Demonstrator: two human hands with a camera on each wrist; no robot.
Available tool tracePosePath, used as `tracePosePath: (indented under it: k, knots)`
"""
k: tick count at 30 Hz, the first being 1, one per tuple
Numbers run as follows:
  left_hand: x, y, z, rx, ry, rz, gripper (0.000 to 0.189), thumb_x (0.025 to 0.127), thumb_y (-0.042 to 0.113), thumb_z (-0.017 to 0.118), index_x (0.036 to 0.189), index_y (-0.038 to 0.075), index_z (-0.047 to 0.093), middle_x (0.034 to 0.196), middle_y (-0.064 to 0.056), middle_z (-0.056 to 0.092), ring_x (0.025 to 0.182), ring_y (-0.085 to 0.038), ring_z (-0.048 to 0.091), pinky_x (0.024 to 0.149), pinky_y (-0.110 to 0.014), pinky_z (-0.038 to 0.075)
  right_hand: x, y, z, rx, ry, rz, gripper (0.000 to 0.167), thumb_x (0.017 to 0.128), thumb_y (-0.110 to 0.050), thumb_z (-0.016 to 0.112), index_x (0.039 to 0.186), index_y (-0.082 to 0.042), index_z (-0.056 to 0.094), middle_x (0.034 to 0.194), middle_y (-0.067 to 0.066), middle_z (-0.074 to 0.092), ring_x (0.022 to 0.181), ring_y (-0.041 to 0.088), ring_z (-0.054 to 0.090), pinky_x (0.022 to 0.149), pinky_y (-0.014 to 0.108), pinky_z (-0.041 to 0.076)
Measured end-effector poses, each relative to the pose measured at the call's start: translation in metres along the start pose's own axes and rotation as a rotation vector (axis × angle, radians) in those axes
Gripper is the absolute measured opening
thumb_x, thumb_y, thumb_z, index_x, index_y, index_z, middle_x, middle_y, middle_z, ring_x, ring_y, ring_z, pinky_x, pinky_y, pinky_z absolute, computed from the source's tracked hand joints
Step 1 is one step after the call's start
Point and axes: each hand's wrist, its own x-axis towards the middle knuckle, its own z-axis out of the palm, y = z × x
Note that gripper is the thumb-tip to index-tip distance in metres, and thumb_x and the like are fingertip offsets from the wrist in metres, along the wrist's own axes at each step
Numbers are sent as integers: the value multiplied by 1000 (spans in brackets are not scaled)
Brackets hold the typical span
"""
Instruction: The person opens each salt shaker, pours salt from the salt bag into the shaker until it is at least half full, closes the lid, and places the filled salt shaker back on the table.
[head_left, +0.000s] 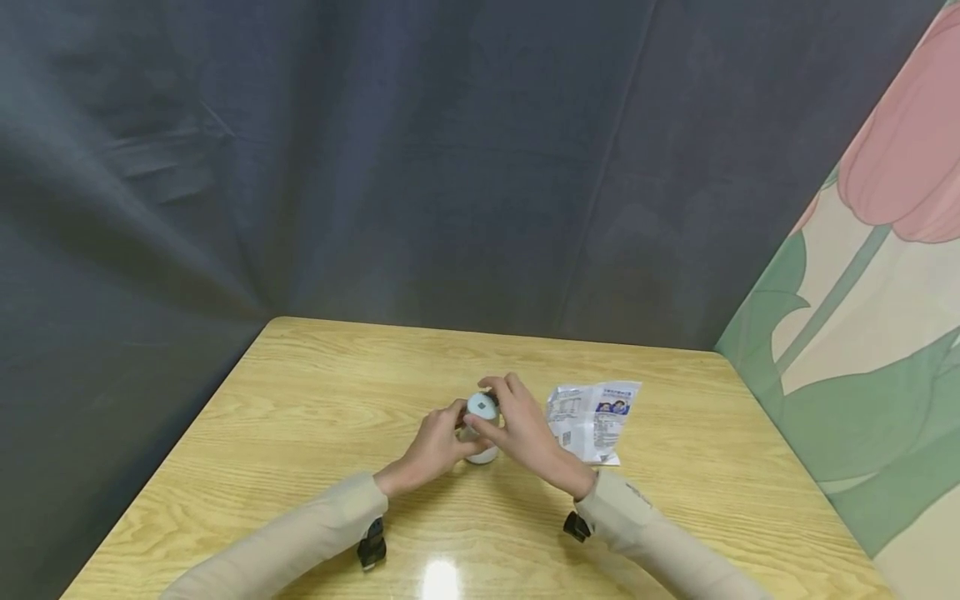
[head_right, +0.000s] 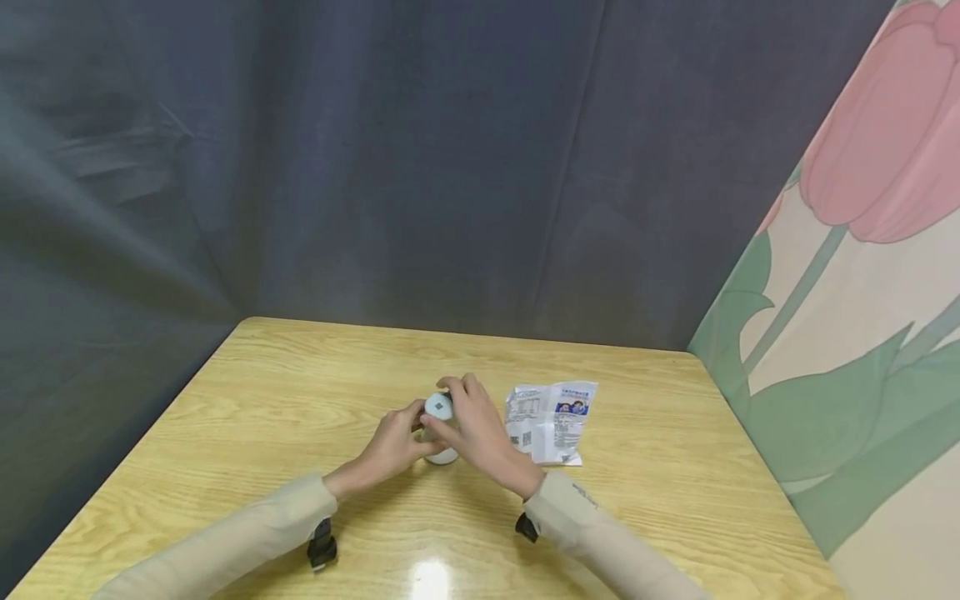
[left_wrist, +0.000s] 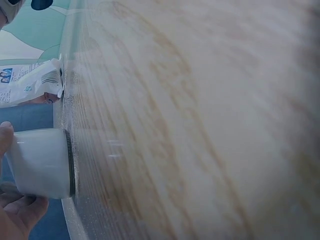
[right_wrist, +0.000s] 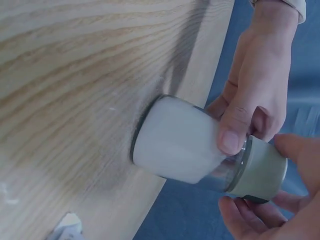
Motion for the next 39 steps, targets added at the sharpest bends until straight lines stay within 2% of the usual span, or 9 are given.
tracePosePath:
  k: [4,8,13,19,22,29,31,35,39]
  knots:
    - [1,0,0,18,6,-13,49,88,23,78,125,-1,57,112,-9,69,97,-16,67,78,-25,57,0,-1,-4,83,-40,37,61,92,-21,74,140,2,44,121,16,56,102,28,59,79,36,55]
    - [-1,1,-1,-5,-5,-30,50,89,27,77,127,0,57,115,-8,68,100,-17,67,81,-28,58,-1,0,-12,162,-101,-2,62,96,-11,68,147,0,35,140,19,51,123,34,53,95,49,52]
    - [-2,3,-2,-47,-8,-29,51,90,28,76,129,1,56,121,-9,66,109,-20,65,89,-35,57,0,0,-16,135,-113,-82,50,95,1,64,139,3,40,126,20,60,109,31,62,88,47,55]
    - [-2,1,-1,-45,-11,-13,51,90,27,76,129,2,56,123,-8,66,109,-18,65,89,-29,56,1,-5,-10,-69,-33,-79,45,91,-10,72,128,5,51,110,14,62,93,26,60,73,36,54]
    - [-2,1,-2,-41,-11,-15,53,89,26,77,131,2,55,124,-8,65,110,-18,64,90,-28,56,3,-8,-8,-129,-41,-76,45,92,-14,72,128,4,51,105,14,59,90,26,57,69,36,52]
    - [-1,1,-3,-56,-15,-13,53,90,26,76,132,1,54,126,-8,64,113,-19,63,92,-31,55,5,-4,-16,56,-193,-60,57,92,-8,72,141,3,44,131,19,57,113,30,59,88,44,55]
    - [-2,1,-3,-66,-11,-12,52,90,26,76,131,2,55,126,-7,65,113,-19,63,93,-33,55,6,-2,-18,95,-212,-53,56,92,-6,72,140,3,45,130,19,59,111,29,62,87,45,56]
    - [-1,0,0,-64,-6,-5,51,89,26,77,129,2,55,124,-7,65,112,-19,64,92,-32,56,6,-2,-16,69,-146,-4,51,87,-8,77,130,3,53,111,14,67,91,22,67,73,39,59]
    - [0,1,1,-36,-6,-25,52,88,26,77,128,1,56,121,-10,66,110,-20,65,89,-28,56,4,-6,-9,-132,-48,18,46,86,-26,80,120,0,61,95,9,67,69,13,62,54,22,52]
